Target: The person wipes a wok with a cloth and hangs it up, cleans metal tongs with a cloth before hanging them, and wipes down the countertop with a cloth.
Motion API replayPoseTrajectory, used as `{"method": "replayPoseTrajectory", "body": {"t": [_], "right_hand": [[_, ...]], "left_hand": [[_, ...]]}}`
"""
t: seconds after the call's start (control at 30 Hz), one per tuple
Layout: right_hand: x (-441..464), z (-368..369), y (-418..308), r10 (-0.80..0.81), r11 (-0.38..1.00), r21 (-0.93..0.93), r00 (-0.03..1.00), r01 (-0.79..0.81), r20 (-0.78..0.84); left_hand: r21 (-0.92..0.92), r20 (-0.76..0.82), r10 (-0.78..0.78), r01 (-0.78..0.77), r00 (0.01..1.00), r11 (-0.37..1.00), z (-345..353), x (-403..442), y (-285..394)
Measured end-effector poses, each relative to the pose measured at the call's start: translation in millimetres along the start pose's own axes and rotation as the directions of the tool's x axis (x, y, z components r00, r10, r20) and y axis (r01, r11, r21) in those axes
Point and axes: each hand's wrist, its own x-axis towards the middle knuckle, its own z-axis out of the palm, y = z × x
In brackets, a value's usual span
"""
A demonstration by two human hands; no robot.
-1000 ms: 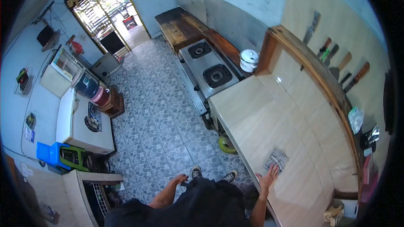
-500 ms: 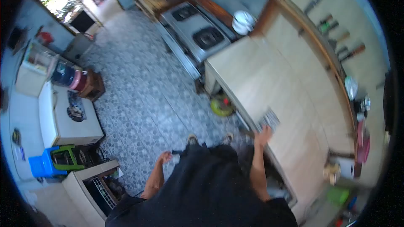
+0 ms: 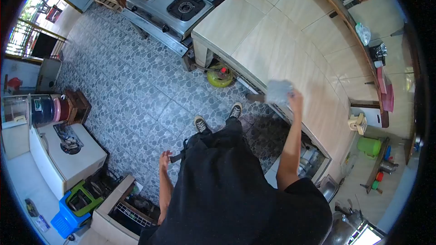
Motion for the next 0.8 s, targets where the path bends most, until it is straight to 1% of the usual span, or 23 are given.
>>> {"method": "replayPoseTrajectory", "body": {"t": [0.03, 0.07, 0.1, 0.13, 0.17, 0.2, 0.23, 0.27, 0.3, 0.33, 0.37, 0.4, 0.43, 0.5, 0.53, 0.57, 0.6, 0.63, 0.67, 0.7, 0.73, 0.77, 0.8], "right_hand": [[13, -9, 19, -0.042, 0.986, -0.169, 0.984, 0.012, -0.172], [24, -13, 29, 0.0, 0.99, -0.132, 0.949, -0.044, -0.316], [36, -13, 35, 0.044, 0.992, -0.087, 0.891, -0.093, -0.452], [52, 11, 49, 0.017, 0.951, -0.25, 0.837, -0.183, -0.547], [67, 36, 60, -0.028, 0.874, -0.392, 0.777, -0.285, -0.628], [70, 62, 22, 0.25, 0.823, -0.307, 0.79, -0.478, -0.559], [72, 115, 3, 0.099, 0.927, -0.265, 0.854, -0.266, -0.511], [64, 169, -36, -0.071, 0.971, -0.239, 0.938, -0.013, -0.34], [5, 134, -157, -0.047, 0.975, 0.218, 0.999, 0.043, 0.01], [-5, 172, -194, -0.329, 0.93, 0.264, 0.899, 0.256, 0.289], [-39, 199, -244, -0.479, 0.874, 0.328, 0.749, 0.359, 0.457], [-75, 199, -296, -0.521, 0.854, 0.389, 0.572, 0.346, 0.634], [-110, 205, -323, -0.646, 0.759, 0.434, 0.482, 0.485, 0.592], [-138, 217, -339, -0.76, 0.603, 0.519, 0.237, 0.606, 0.606], [-132, 215, -333, -0.743, 0.63, 0.515, 0.258, 0.581, 0.617], [-116, 206, -321, -0.725, 0.655, 0.508, 0.274, 0.56, 0.632], [-92, 189, -304, -0.653, 0.746, 0.448, 0.411, 0.493, 0.636], [-62, 167, -282, -0.542, 0.839, 0.354, 0.576, 0.413, 0.612], [-30, 141, -245, -0.523, 0.826, 0.484, 0.713, 0.289, 0.466], [-9, 84, -226, -0.426, 0.847, 0.482, 0.828, 0.224, 0.363], [21, 68, -187, -0.172, 0.985, -0.011, 0.979, 0.174, 0.105], [48, 28, -148, -0.037, 0.998, -0.059, 0.999, 0.036, -0.029], [69, 0, -103, -0.056, 0.998, -0.027, 0.939, 0.05, -0.34]], "left_hand": [[-0.053, -0.019, 0.056, -0.057, 0.998, 0.997, -4, -3, -2], [-0.014, -0.059, 0.004, -0.005, 0.998, 1.0, -4, -16, 5], [-0.012, -0.06, 0.001, -0.002, 0.998, 1.0, -6, -17, -2], [0.047, -0.069, -0.041, 0.044, 0.997, 0.998, -9, -18, -16], [0.107, -0.08, -0.084, 0.092, 0.993, 0.99, -14, -22, -27], [0.089, -0.073, -0.148, 0.154, 0.986, 0.984, -14, -29, -35], [0.14, 0.007, -0.081, 0.079, 0.997, 0.987, -8, -44, -31], [0.139, 0.062, -0.122, 0.112, 0.991, 0.984, -10, -41, -49], [0.141, 0.116, -0.162, 0.145, 0.98, 0.979, -12, -37, -69], [0.148, 0.17, -0.202, 0.178, 0.965, 0.973, -14, -34, -85], [0.092, 0.083, -0.373, 0.366, 0.924, 0.926, -11, -20, -106], [0.11, 0.038, -0.327, 0.321, 0.944, 0.941, 5, -69, -27], [0.279, 0.11, -0.142, 0.107, 0.984, 0.954, 4, -68, -26], [0.296, 0.185, -0.101, 0.043, 0.978, 0.954, -8, -37, -52], [0.301, 0.222, -0.08, 0.01, 0.972, 0.954, -14, -21, -66], [0.029, 0.164, -0.148, 0.145, 0.975, 0.989, -15, -13, -68], [-0.257, 0.127, -0.228, 0.254, 0.965, 0.933, -4, -19, -48], [-0.077, -0.055, -0.161, 0.157, 0.985, 0.985, 12, -30, -26], [-0.088, -0.056, -0.163, 0.158, 0.985, 0.983, 17, -33, -13], [-0.042, -0.053, -0.092, 0.09, 0.994, 0.995, 20, -34, -6], [0.005, -0.047, -0.022, 0.022, 0.999, 1.0, 22, -37, -2], [-0.003, -0.05, -0.023, 0.023, 0.998, 1.0, 23, -40, 1], [-0.011, -0.025, -0.025, 0.025, 0.999, 1.0, 25, -42, 3]]}}
